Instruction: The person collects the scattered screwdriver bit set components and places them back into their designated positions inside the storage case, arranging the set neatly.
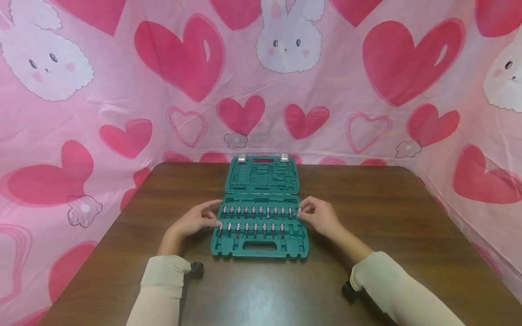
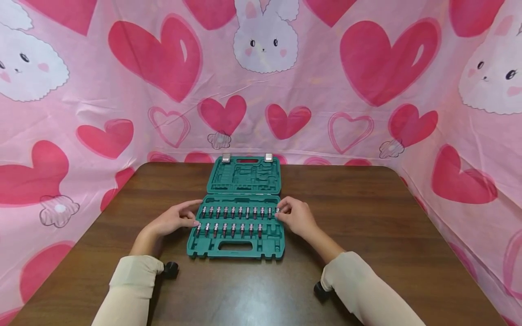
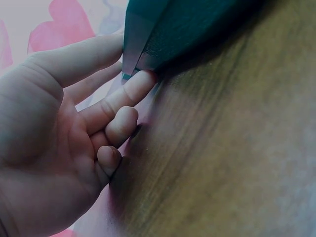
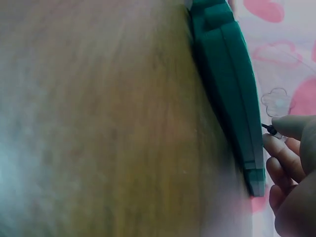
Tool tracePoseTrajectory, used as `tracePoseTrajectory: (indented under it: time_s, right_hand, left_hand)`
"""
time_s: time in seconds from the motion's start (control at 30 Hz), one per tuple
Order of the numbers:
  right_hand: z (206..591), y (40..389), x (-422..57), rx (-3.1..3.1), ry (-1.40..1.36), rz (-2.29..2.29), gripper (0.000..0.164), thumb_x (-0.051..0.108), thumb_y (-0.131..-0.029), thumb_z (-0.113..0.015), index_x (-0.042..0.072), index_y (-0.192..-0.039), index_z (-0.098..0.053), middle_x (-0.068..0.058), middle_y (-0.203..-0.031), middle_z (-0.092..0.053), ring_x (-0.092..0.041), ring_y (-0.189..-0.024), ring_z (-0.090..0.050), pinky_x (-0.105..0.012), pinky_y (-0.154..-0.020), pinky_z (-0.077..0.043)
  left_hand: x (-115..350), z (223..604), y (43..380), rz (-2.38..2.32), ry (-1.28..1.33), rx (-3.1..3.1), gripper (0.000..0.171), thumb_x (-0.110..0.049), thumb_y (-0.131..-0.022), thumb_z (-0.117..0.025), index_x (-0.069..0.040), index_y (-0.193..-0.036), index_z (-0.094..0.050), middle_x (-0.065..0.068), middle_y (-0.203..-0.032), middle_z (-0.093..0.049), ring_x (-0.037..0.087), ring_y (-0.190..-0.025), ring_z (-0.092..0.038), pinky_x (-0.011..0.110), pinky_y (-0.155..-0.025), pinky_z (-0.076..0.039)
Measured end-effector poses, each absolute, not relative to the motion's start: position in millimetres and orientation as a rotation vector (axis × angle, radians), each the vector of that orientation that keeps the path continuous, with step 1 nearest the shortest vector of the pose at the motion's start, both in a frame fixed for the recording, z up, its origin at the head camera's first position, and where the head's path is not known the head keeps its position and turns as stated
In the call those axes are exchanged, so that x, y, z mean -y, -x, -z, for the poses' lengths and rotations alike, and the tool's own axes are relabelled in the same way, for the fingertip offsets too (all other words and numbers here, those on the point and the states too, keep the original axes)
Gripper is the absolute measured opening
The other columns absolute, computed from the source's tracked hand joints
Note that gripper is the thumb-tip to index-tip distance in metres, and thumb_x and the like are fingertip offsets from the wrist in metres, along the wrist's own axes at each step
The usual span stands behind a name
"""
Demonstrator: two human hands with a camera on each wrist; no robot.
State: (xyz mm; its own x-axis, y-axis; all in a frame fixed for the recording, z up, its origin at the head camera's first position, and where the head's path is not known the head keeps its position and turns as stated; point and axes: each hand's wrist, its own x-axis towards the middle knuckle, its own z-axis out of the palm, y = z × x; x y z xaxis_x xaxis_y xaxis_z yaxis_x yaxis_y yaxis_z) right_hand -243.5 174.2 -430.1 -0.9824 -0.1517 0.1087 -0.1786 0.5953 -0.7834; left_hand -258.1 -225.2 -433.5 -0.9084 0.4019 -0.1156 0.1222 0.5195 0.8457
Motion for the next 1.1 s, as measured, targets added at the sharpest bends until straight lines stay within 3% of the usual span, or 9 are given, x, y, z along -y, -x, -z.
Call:
tracePoseTrajectory:
  time_s: [0.6,1.1]
  right_hand:
    - [432.1,234.5,-159.4,2.799,-0.31,-1.303,0.017,0.016,-0.084,-0.078,0.013,-0.096,-0.067,-0.001,-0.088,-0.064,-0.02,-0.083,-0.057,-0.038,-0.075,-0.049]
    - [435.5,231.4,-152.7,2.844,-0.345,-1.24,0.017,0.017,-0.082,-0.08,0.017,-0.093,-0.068,-0.001,-0.09,-0.058,-0.02,-0.084,-0.054,-0.036,-0.073,-0.046]
  left_hand:
    - [224.9,434.1,257.6,-1.333,-0.451,-2.48,0.073,-0.025,-0.086,-0.073,-0.013,-0.149,-0.038,0.005,-0.09,-0.067,0.023,-0.089,-0.062,0.047,-0.09,-0.047]
    - [224.7,432.4,256.9,-1.321,-0.45,-2.482,0.072,-0.026,-0.087,-0.073,-0.013,-0.149,-0.038,0.005,-0.089,-0.067,0.023,-0.087,-0.062,0.039,-0.084,-0.048]
